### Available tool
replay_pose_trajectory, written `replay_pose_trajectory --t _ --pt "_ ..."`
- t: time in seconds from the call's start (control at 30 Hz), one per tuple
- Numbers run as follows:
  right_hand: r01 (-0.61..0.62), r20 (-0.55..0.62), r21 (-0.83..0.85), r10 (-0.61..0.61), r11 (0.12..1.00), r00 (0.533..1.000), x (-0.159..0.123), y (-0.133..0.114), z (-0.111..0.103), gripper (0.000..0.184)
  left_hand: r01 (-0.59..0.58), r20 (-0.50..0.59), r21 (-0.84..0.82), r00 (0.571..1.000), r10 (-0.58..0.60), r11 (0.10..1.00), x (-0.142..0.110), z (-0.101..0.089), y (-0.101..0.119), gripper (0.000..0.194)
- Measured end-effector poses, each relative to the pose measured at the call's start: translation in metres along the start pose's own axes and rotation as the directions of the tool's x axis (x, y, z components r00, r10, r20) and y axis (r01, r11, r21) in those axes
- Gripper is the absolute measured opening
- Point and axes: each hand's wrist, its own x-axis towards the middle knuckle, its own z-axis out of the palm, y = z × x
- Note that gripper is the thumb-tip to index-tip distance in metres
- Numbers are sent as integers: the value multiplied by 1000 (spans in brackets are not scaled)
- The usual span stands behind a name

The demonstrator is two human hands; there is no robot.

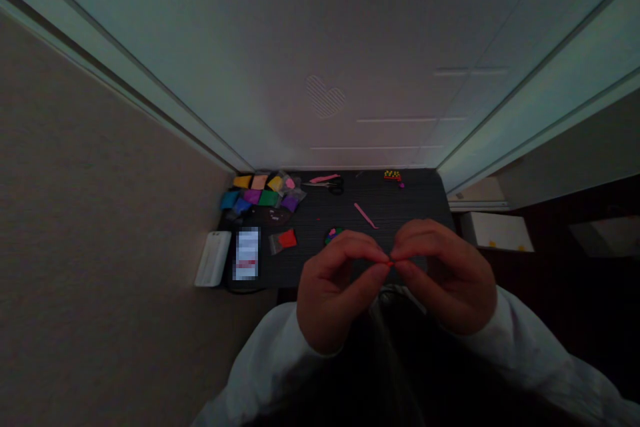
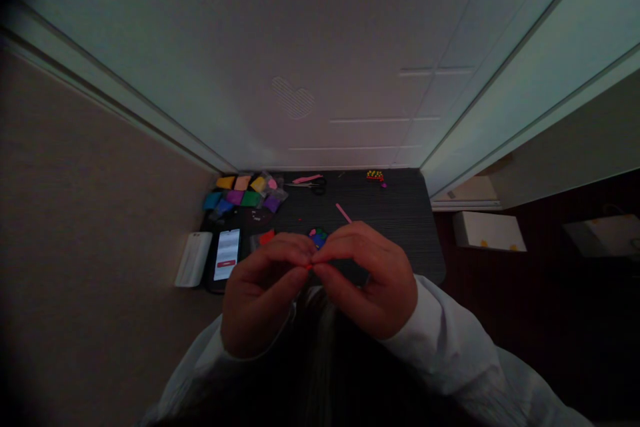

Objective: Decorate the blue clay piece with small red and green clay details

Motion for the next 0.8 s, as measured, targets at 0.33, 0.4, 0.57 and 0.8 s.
replay_pose_trajectory --t 0.33,0.4,0.57,0.8 --pt "-11 13 0 11 1000 1000 -2 1 -2 23 13 -4 3 1000 -13 1000 -1 0 0 11" --pt "-24 20 -4 24 1000 1000 -3 1 -3 23 26 -2 -2 1000 -26 1000 -1 0 0 11" --pt "7 4 -14 -7 1000 1000 -1 1 -3 21 23 -8 -14 1000 -23 1000 -1 0 -1 13" --pt "16 -18 -93 -18 996 1000 2 -1 0 19 -3 -1 22 1000 3 1000 0 0 -1 13"
